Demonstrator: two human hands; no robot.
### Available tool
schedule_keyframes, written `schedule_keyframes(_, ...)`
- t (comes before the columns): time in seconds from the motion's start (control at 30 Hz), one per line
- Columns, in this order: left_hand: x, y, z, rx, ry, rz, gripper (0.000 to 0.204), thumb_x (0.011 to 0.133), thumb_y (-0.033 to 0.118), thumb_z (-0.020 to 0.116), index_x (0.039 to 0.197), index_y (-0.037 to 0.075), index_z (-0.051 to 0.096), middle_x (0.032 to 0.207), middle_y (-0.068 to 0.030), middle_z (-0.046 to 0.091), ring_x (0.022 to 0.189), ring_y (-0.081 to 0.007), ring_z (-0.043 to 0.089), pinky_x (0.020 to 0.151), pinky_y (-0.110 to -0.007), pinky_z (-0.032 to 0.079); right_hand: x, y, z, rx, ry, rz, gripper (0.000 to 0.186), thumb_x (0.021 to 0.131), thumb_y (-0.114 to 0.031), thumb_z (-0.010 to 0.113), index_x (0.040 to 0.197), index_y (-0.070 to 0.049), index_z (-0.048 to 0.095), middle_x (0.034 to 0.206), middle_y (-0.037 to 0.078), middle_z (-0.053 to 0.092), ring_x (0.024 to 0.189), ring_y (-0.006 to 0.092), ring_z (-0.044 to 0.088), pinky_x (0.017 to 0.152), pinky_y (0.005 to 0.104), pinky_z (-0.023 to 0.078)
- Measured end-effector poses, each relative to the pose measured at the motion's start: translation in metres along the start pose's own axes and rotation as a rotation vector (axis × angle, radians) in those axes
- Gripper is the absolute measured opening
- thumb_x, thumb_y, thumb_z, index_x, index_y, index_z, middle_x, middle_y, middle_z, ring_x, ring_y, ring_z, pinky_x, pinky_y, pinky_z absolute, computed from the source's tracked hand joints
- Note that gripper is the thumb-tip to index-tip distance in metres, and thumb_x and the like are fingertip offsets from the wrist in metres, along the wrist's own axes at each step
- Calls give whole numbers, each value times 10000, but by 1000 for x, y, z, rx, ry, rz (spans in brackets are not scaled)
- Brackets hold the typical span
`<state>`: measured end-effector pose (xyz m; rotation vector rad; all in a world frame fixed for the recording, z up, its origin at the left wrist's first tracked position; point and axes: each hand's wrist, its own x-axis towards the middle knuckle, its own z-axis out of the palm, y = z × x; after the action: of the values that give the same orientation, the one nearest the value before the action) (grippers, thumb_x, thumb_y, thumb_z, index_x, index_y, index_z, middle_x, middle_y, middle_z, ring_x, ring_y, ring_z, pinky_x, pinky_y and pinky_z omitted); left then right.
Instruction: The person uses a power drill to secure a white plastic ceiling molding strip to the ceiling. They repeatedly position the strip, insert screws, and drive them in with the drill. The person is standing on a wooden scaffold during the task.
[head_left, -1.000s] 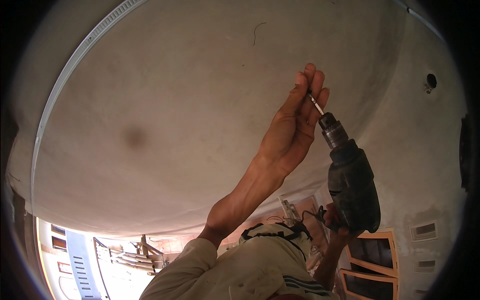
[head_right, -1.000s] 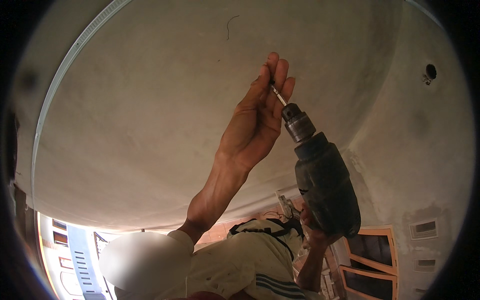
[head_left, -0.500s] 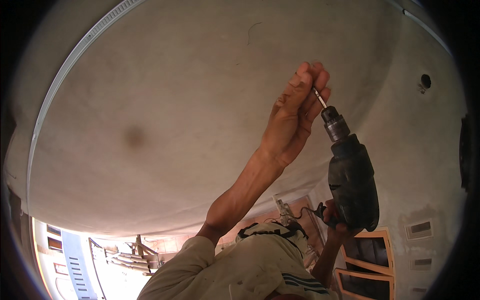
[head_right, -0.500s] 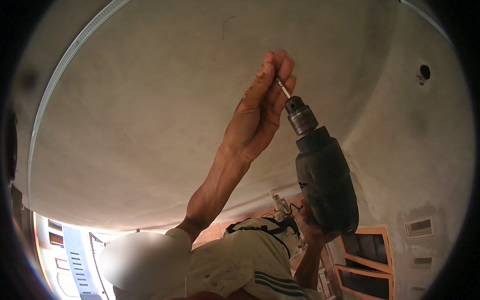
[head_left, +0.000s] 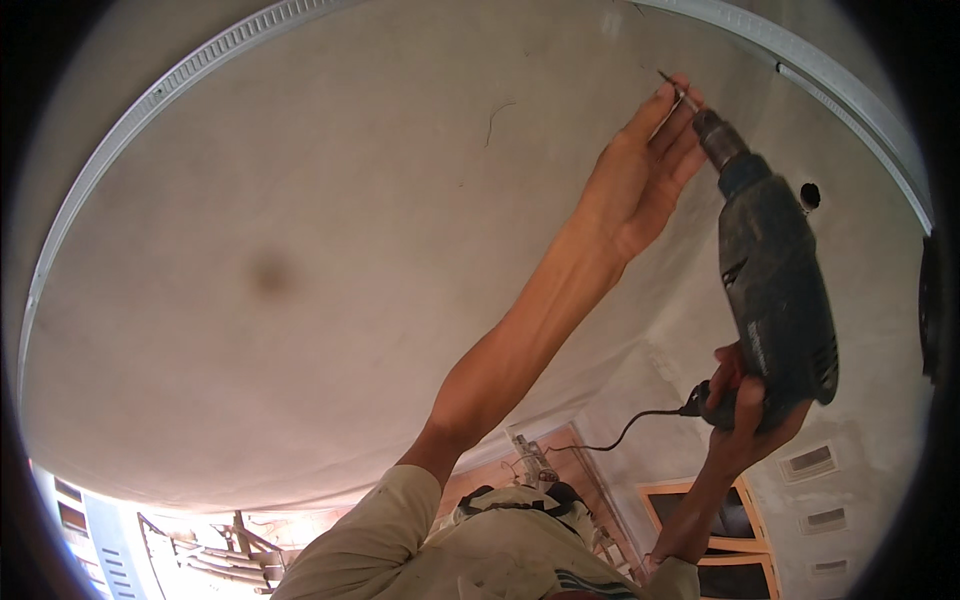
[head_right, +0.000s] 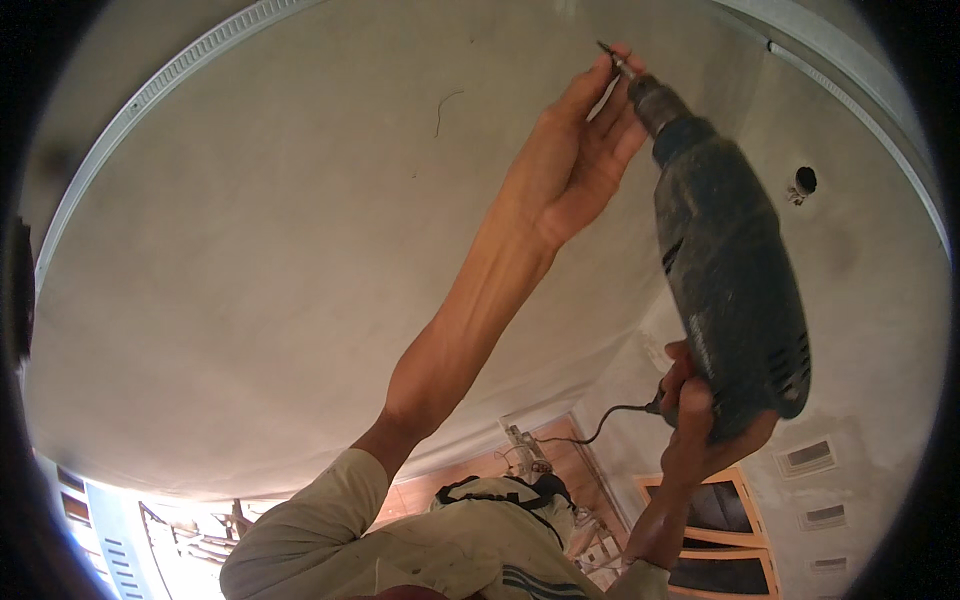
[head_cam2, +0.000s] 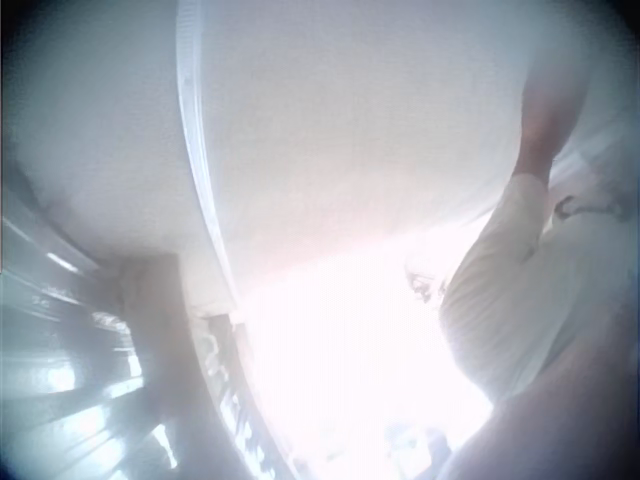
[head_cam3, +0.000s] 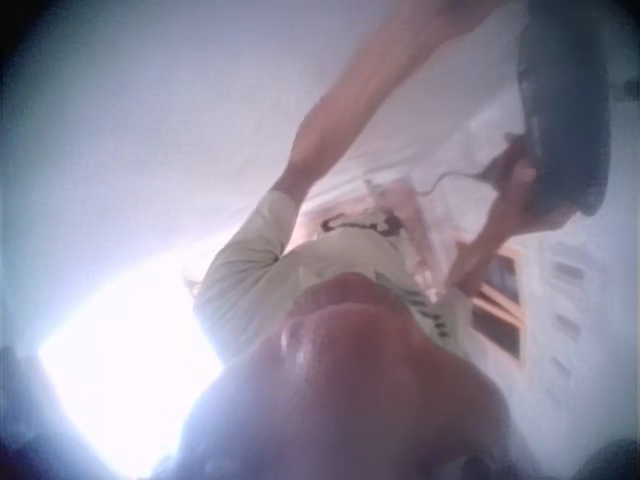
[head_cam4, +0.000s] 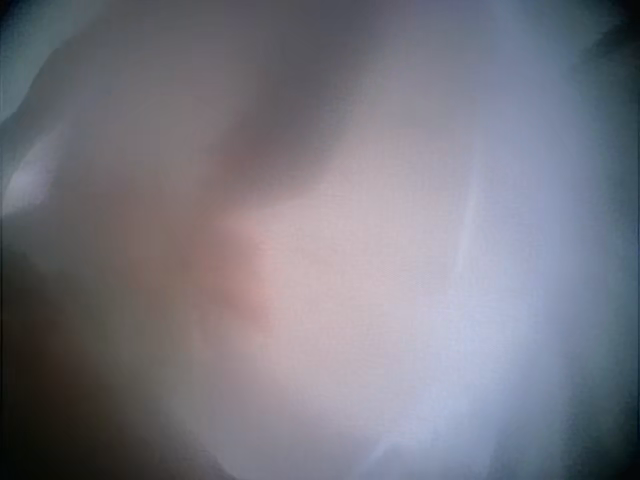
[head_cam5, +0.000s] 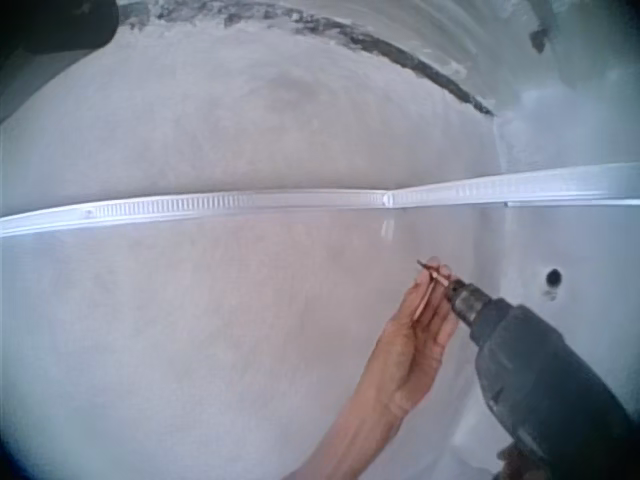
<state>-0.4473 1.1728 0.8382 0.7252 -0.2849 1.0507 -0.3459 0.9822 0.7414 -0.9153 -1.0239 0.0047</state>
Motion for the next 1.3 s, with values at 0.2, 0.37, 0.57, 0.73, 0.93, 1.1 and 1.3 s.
schedule_keyframes(0.2,66,18,-9,-123,-91,61,256,1028,238,583,1178,32,604,1075,-71,631,1035,-178,620,987,-327,558,52,-26,45,-176,-38,-138,485,865,-275,713,1212,16,538,799,161,695,536,126,583,432,251,430)
schedule_keyframes(0.37,99,28,-14,-247,-17,96,234,1039,224,564,1154,25,605,1081,-50,585,1056,-163,589,1002,-333,558,74,-44,78,-341,-45,-192,459,868,-316,740,1192,-29,588,787,122,705,534,110,595,429,236,439)
schedule_keyframes(0.57,114,45,-17,-238,-82,61,231,1023,213,593,1153,23,605,1119,-56,597,1078,-179,604,975,-342,579,85,-56,98,-413,-30,-231,421,908,-361,710,1155,-32,619,787,113,706,525,104,586,431,216,426)
schedule_keyframes(0.73,121,55,-22,-251,-112,64,222,1017,202,603,1136,14,607,1115,-78,614,1076,-196,628,971,-343,586,89,-65,114,-435,-39,-222,431,911,-382,713,1157,-38,629,784,108,708,517,104,575,438,229,423)
schedule_keyframes(0.93,124,60,-26,-235,-102,56,223,1019,201,599,1124,5,604,1103,-86,618,1053,-204,642,980,-345,581,87,-65,120,-511,-25,-260,428,907,-406,716,1145,-57,647,779,99,712,513,98,569,442,225,419)
schedule_keyframes(1.1,129,58,-33,-263,-105,77,236,1024,209,591,1133,-1,594,1109,-87,615,1069,-207,638,1015,-356,561,87,-66,122,-548,-44,-223,436,896,-435,716,1113,-61,653,759,90,703,530,97,586,439,226,424)
schedule_keyframes(1.3,129,47,-39,-309,-111,62,284,1035,213,570,1195,-22,563,1155,-103,599,1115,-241,619,1060,-379,533,98,-68,117,-647,-81,-112,447,868,-492,717,1007,-70,667,724,59,684,544,111,610,438,233,432)
